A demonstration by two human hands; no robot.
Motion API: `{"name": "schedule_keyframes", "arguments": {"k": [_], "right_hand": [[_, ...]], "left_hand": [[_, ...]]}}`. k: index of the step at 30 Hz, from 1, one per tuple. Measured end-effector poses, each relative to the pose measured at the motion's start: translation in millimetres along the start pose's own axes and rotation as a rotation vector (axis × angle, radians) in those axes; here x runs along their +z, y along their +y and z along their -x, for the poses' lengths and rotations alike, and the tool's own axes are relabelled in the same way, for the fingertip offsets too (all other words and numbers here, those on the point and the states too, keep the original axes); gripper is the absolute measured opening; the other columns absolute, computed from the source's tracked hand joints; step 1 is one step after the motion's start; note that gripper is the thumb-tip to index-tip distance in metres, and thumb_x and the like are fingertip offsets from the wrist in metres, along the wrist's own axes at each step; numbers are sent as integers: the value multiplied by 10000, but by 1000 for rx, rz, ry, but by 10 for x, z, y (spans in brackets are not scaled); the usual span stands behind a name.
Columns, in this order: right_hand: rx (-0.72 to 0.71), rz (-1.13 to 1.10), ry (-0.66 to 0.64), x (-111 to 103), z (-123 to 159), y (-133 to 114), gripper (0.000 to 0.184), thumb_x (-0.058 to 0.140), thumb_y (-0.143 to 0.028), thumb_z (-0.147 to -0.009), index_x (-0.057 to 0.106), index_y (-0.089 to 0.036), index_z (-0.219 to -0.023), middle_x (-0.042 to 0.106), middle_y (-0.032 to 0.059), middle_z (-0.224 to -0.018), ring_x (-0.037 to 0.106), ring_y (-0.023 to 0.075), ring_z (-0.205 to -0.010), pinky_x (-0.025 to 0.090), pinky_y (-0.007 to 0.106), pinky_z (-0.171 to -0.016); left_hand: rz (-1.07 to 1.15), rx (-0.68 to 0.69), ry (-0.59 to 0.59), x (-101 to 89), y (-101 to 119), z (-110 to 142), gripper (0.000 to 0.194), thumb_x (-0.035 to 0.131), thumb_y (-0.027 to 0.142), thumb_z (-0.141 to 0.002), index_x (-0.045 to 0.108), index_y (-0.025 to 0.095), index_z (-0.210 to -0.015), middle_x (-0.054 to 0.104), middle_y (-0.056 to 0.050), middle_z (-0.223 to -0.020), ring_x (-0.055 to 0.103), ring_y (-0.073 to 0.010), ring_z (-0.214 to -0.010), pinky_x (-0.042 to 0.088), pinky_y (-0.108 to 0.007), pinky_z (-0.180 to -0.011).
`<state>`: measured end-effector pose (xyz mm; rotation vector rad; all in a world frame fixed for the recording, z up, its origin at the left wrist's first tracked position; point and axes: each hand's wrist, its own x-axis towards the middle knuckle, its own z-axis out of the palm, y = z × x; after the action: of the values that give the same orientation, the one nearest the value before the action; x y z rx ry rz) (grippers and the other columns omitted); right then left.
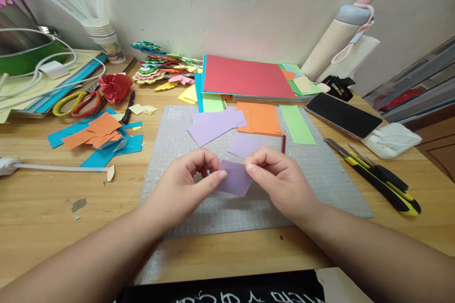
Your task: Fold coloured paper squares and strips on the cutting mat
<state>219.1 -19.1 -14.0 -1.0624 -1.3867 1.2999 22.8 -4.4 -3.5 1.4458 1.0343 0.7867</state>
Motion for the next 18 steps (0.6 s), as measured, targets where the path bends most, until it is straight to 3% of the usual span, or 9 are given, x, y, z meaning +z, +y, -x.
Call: {"name": "schedule_keyframes", "arguments": {"k": [4,8,14,18], "right_hand": [[212,-191,-225,37,0,19,221,534,-342,-876,544,-178,-729,533,-8,-697,509,109,-643,446,258,-607],[413,-369,-367,39,-18,37,220,618,-383,-819,543,-176,-809,526,-24,-684,510,90,-558,457,227,-497],[441,-400,-367,40,-17,60,246,701,-307,-762,488,-184,-756,511,-65,-595,453,45,-468,353,156,-416],[412,-301,-232,46,-30,44,262,723,-308,-735,493,-182,-751,507,-78,-557,435,37,-430,306,140,-372]], "left_hand": [[-72,35,-4,-11,13,8,105,598,284,-836,615,183,-810,580,16,-745,516,-114,-701,406,-251,-655],[-150,103,-56,-9,45,18,128,554,244,-860,672,194,-873,629,-14,-840,558,-146,-807,418,-289,-739],[-51,-52,-78,19,8,31,152,573,301,-831,638,184,-904,601,-10,-772,526,-139,-704,411,-268,-618],[34,-133,-93,26,28,23,173,588,330,-814,604,169,-878,575,2,-731,509,-120,-654,399,-242,-572]]}}
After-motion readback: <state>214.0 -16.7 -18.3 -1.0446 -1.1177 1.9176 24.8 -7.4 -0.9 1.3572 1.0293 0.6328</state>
